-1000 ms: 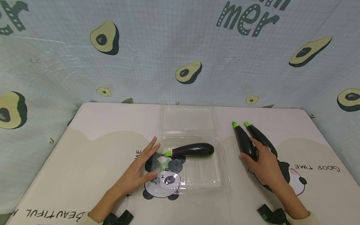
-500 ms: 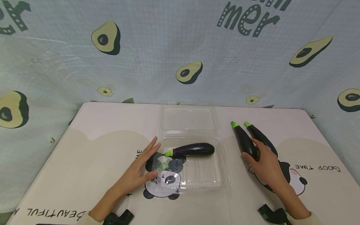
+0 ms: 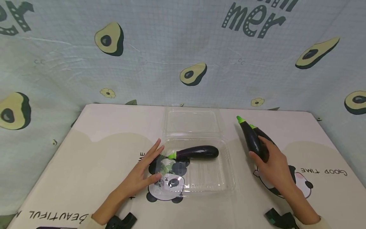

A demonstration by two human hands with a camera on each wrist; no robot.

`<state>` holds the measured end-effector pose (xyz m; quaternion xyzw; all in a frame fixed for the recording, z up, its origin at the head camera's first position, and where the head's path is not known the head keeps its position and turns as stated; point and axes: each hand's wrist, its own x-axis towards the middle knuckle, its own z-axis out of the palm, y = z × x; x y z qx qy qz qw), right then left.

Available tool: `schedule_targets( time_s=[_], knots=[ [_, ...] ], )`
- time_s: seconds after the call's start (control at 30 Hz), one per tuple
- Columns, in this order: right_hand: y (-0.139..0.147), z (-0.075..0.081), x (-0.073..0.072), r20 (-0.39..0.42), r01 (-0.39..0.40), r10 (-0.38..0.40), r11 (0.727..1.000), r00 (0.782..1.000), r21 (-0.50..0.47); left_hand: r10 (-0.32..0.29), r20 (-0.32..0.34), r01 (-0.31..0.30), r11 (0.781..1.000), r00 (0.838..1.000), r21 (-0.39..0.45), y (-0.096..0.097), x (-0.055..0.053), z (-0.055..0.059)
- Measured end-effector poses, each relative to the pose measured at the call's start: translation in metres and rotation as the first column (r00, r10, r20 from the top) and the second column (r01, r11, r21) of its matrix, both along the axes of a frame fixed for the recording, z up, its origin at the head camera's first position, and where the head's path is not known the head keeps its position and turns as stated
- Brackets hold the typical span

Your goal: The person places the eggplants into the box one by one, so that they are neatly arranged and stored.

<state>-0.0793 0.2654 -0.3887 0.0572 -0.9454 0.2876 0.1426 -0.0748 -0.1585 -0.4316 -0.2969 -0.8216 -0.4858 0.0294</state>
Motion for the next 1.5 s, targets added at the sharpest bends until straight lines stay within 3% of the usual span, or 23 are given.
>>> schedule_targets(
  time_s=[0.63, 1.07, 1.5],
  knots=[
    [-0.009, 0.023, -0.008, -0.116, -0.164, 0.175, 0.981, 0.978, 0.104, -0.003, 0.007, 0.003, 1.0, 1.0, 0.011, 0.0, 0.0, -0.001],
    [-0.023, 0.03, -0.012, -0.141, -0.265, 0.276, 0.96, 0.951, 0.092, -0.007, 0.009, 0.007, 1.0, 1.0, 0.011, 0.0, 0.0, -0.001],
    [-0.039, 0.028, -0.013, -0.177, -0.471, 0.465, 0.882, 0.867, 0.012, -0.014, 0.012, 0.014, 1.0, 1.0, 0.017, 0.0, 0.0, -0.002]
  ],
)
